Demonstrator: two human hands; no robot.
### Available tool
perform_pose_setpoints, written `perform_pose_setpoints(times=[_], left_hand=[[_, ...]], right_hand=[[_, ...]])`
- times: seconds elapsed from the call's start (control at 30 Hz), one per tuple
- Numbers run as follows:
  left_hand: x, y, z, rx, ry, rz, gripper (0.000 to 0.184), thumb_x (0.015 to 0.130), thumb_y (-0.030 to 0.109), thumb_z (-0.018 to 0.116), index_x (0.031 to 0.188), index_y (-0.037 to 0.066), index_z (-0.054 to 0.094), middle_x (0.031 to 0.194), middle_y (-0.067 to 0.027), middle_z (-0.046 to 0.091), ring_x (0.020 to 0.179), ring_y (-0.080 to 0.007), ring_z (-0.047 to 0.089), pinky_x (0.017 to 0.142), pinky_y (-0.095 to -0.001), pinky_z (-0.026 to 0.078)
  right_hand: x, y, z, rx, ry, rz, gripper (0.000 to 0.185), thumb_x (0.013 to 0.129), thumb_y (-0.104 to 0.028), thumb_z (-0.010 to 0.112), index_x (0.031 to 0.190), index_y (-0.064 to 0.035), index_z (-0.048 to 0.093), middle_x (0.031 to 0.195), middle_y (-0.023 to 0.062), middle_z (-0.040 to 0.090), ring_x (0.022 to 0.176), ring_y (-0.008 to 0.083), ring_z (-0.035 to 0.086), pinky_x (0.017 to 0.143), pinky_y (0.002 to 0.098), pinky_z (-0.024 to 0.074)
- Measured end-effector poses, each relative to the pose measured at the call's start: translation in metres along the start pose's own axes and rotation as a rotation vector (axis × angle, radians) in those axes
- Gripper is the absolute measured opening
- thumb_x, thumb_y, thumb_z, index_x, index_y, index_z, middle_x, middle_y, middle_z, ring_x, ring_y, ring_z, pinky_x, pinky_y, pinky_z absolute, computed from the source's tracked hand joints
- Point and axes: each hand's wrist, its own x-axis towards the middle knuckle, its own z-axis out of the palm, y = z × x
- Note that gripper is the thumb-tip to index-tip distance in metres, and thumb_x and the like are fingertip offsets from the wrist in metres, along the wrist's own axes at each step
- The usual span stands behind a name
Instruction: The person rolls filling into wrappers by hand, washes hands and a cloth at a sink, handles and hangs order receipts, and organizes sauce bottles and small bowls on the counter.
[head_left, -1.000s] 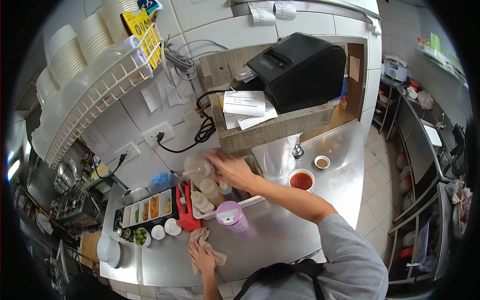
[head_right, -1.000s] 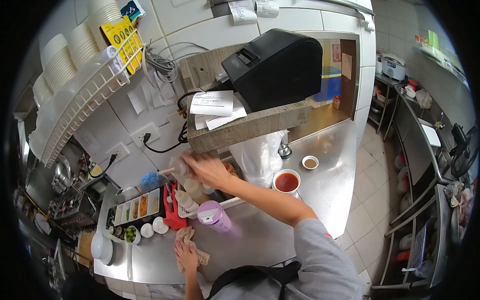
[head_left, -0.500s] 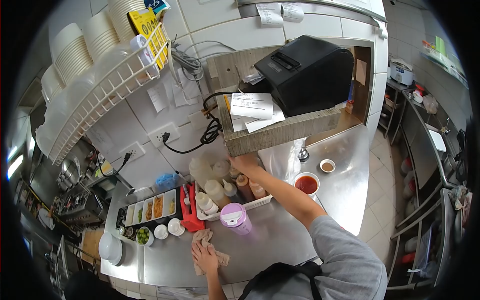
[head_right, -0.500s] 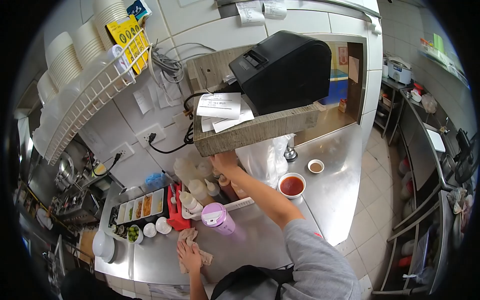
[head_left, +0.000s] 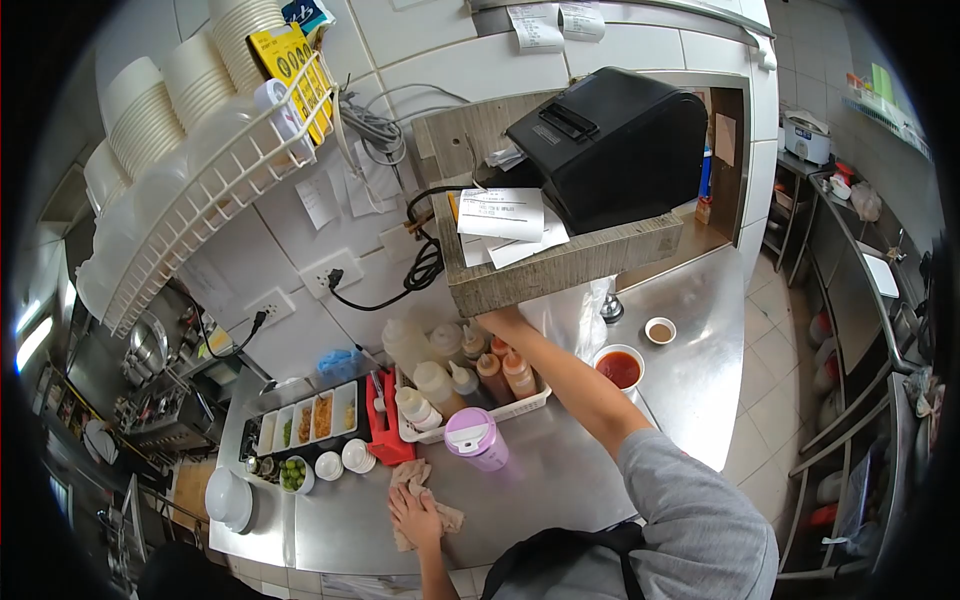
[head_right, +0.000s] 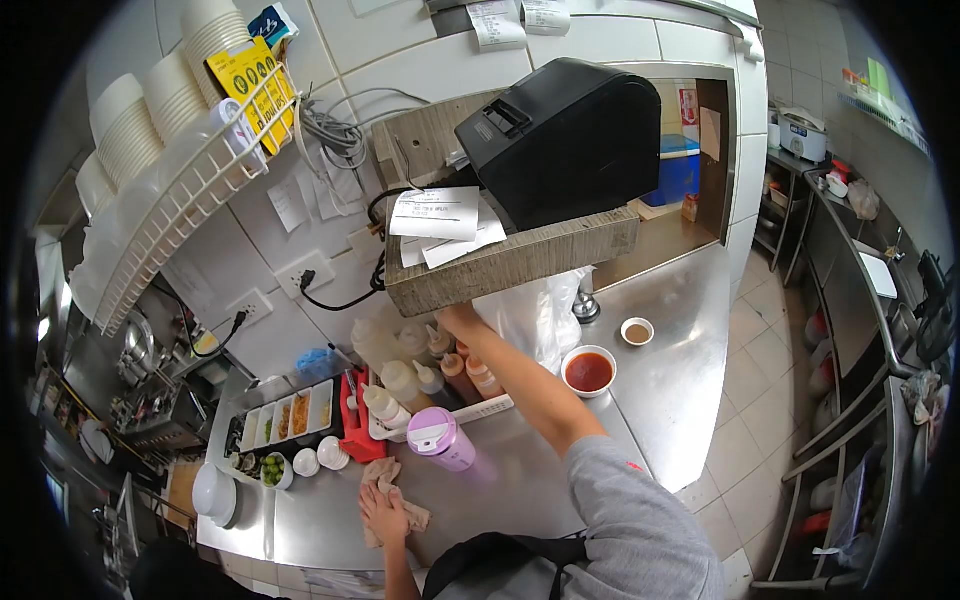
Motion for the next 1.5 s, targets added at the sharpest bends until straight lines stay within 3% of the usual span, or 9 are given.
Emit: perform_pose_setpoints(times=[0.33, 0.53, 0.63, 0.7, 0.83, 0.93, 1.1, 1.37, 1.5], left_hand=[[0.001, 0.000, -0.001, -0.006, -0.018, -0.006, 0.059, 0.091, 0.040, 0.043, 0.138, 0.005, 0.036, 0.145, -0.0174, 0.028, 0.131, -0.0386, 0.028, 0.106, -0.0502, 0.023], [-0.006, 0.006, -0.009, -0.082, 0.149, 0.005, 0.054, 0.090, 0.034, 0.049, 0.134, 0.004, 0.040, 0.140, -0.0220, 0.032, 0.129, -0.0386, 0.031, 0.106, -0.0480, 0.023], [-0.008, 0.042, -0.063, -0.317, 0.334, 0.049, 0.044, 0.090, 0.024, 0.051, 0.127, 0.000, 0.044, 0.133, -0.0221, 0.039, 0.123, -0.0363, 0.037, 0.103, -0.0437, 0.029], [-0.002, 0.071, -0.097, -0.640, 0.462, 0.118, 0.036, 0.091, 0.016, 0.051, 0.122, -0.002, 0.046, 0.126, -0.0203, 0.044, 0.117, -0.0332, 0.045, 0.099, -0.0399, 0.034], [0.042, 0.157, -0.163, -1.076, 0.176, 0.353, 0.026, 0.093, 0.008, 0.046, 0.116, -0.004, 0.049, 0.115, -0.0148, 0.053, 0.104, -0.0227, 0.055, 0.091, -0.0319, 0.041], [0.103, 0.232, -0.164, -1.095, -0.059, 0.362, 0.023, 0.093, 0.010, 0.047, 0.112, -0.002, 0.054, 0.105, -0.0106, 0.061, 0.097, -0.0166, 0.058, 0.085, -0.0284, 0.045], [0.213, 0.302, -0.093, -0.349, -0.265, 0.580, 0.027, 0.092, 0.015, 0.051, 0.113, 0.000, 0.055, 0.105, -0.0112, 0.062, 0.097, -0.0186, 0.059, 0.084, -0.0306, 0.045], [0.239, 0.344, -0.044, 0.095, -0.466, 0.328, 0.028, 0.092, 0.015, 0.051, 0.115, 0.000, 0.055, 0.107, -0.0114, 0.062, 0.098, -0.0185, 0.058, 0.085, -0.0305, 0.045], [0.230, 0.338, -0.037, 0.123, -0.482, 0.286, 0.028, 0.092, 0.015, 0.052, 0.115, 0.000, 0.054, 0.107, -0.0116, 0.062, 0.099, -0.0185, 0.058, 0.085, -0.0304, 0.045]], right_hand=[[-0.035, 0.042, 0.020, -0.160, -0.310, 0.313, 0.041, 0.080, -0.013, 0.058, 0.119, -0.0038, 0.050, 0.119, 0.0228, 0.050, 0.111, 0.0381, 0.046, 0.092, 0.0418, 0.0386], [-0.018, 0.018, 0.006, -0.218, -0.381, 0.117, 0.028, 0.082, -0.015, 0.057, 0.106, -0.0004, 0.055, 0.106, 0.0201, 0.058, 0.100, 0.0382, 0.053, 0.084, 0.0442, 0.0423], [-0.008, -0.046, -0.047, -0.061, -0.652, 0.315, 0.018, 0.082, -0.015, 0.057, 0.091, 0.0001, 0.059, 0.091, 0.0188, 0.062, 0.088, 0.0384, 0.057, 0.075, 0.0435, 0.0453], [-0.021, -0.077, -0.099, 0.057, -0.454, 0.018, 0.016, 0.082, -0.015, 0.059, 0.084, 0.0003, 0.063, 0.080, 0.0186, 0.062, 0.077, 0.0387, 0.058, 0.068, 0.0402, 0.0467], [-0.039, -0.093, -0.239, 0.335, -0.384, 0.602, 0.018, 0.083, -0.019, 0.063, 0.078, -0.0011, 0.065, 0.066, 0.0149, 0.062, 0.059, 0.0227, 0.062, 0.055, 0.0340, 0.0460], [-0.021, -0.013, -0.244, 0.004, 0.104, 0.583, 0.018, 0.081, -0.019, 0.063, 0.080, -0.0009, 0.064, 0.066, 0.0155, 0.061, 0.058, 0.0209, 0.061, 0.054, 0.0334, 0.0461], [-0.011, 0.127, -0.144, -0.454, 0.242, -0.031, 0.047, 0.075, -0.022, 0.066, 0.116, -0.0024, 0.054, 0.119, 0.0219, 0.054, 0.115, 0.0363, 0.049, 0.096, 0.0409, 0.0380], [-0.065, 0.161, -0.164, 0.248, 0.098, 0.723, 0.033, 0.081, -0.027, 0.061, 0.101, -0.0006, 0.062, 0.117, 0.0148, 0.056, 0.109, 0.0345, 0.050, 0.091, 0.0405, 0.0399], [-0.081, 0.170, -0.167, -0.057, 0.007, 0.796, 0.029, 0.081, -0.027, 0.063, 0.092, -0.0001, 0.063, 0.104, 0.0167, 0.059, 0.101, 0.0339, 0.055, 0.084, 0.0397, 0.0437]])
